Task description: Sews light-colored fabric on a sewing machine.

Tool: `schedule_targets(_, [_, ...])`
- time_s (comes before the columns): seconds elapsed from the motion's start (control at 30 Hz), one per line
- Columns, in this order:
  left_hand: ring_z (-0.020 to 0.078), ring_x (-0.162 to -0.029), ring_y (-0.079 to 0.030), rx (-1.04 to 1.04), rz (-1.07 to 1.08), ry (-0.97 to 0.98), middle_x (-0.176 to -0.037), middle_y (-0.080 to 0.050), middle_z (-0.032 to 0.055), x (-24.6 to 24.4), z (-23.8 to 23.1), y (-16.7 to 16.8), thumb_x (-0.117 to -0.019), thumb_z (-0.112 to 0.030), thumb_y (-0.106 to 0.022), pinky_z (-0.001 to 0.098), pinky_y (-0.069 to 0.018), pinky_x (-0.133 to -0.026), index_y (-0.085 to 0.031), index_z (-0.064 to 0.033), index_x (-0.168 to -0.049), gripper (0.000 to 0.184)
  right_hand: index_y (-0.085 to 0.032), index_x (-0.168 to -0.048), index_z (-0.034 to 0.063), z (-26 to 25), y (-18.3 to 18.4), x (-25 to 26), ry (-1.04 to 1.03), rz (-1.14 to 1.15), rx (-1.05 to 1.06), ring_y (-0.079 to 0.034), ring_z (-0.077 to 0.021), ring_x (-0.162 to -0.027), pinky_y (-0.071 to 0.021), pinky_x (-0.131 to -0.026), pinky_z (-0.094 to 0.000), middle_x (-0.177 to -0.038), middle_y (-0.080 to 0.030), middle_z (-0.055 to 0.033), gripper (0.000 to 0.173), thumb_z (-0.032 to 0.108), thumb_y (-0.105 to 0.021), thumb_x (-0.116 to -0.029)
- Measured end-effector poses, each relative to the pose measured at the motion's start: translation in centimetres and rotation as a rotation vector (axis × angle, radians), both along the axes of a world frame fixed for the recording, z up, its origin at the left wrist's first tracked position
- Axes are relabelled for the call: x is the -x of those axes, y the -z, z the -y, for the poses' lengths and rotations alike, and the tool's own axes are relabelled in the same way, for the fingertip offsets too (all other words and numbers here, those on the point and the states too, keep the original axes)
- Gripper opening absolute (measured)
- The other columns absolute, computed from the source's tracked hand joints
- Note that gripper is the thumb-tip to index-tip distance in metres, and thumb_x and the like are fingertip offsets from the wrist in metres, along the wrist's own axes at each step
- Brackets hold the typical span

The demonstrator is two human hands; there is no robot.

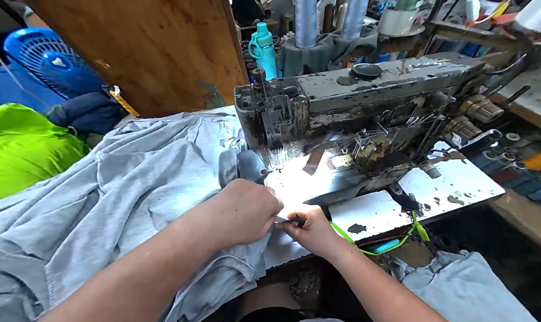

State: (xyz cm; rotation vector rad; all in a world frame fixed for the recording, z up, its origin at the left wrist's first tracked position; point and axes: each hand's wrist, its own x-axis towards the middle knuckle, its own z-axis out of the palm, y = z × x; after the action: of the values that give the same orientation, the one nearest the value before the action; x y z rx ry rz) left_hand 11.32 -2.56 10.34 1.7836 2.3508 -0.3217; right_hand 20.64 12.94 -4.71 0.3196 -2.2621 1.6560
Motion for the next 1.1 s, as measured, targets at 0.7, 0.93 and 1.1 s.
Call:
schedule_targets(0.7, [0.023, -0.086, -0.069, -0.538, -0.114, 0.103, -0.077, -0.068, 0.0021, 1.0, 1.2, 2.2, -0.0928, -0.023, -0.06, 0.0464, -0.0545, -0.083, -0.071, -0.0118, -0.078, 0.022, -0.073, -0.09, 0.0004, -0.8, -2.7, 0.1, 0.038, 0.163, 0.002, -0.064, -0.002, -0.061, -0.055, -0.06, -0.0205, -0.075, -0.072, -0.0028, 0.021, 0.019, -0.066, -0.0972])
schedule_targets(0.93, [0.0308, -0.104, -0.068, -0.59, -0.294, 0.071, -0.102, -0.073, 0.0075, -1.6, 2.4, 9.0, -0.0961, -0.01, -0.052, 0.0537, -0.0496, -0.099, -0.073, -0.011, -0.106, 0.023, -0.076, -0.1, 0.002, -0.5, -0.3, -2.8, 0.12, -0.143, -0.115, -0.069, -0.005, -0.073, -0.06, -0.069, -0.0194, -0.097, -0.074, -0.0071, 0.015, 0.006, -0.062, -0.0956])
schedule_targets(1.1, [0.0336, -0.107, -0.068, -0.497, -0.302, -0.082, -0.098, -0.072, 0.0117, -0.5, 1.2, 7.8, -0.0899, -0.008, -0.06, 0.0541, -0.0509, -0.096, -0.071, -0.0074, -0.085, 0.012, -0.076, -0.097, 0.0013, -0.1, -0.7, -0.7, 0.193, -0.151, -0.134, -0.068, -0.0063, -0.066, -0.0587, -0.064, -0.0218, -0.079, -0.072, -0.0057, 0.017, 0.008, -0.061, -0.0944])
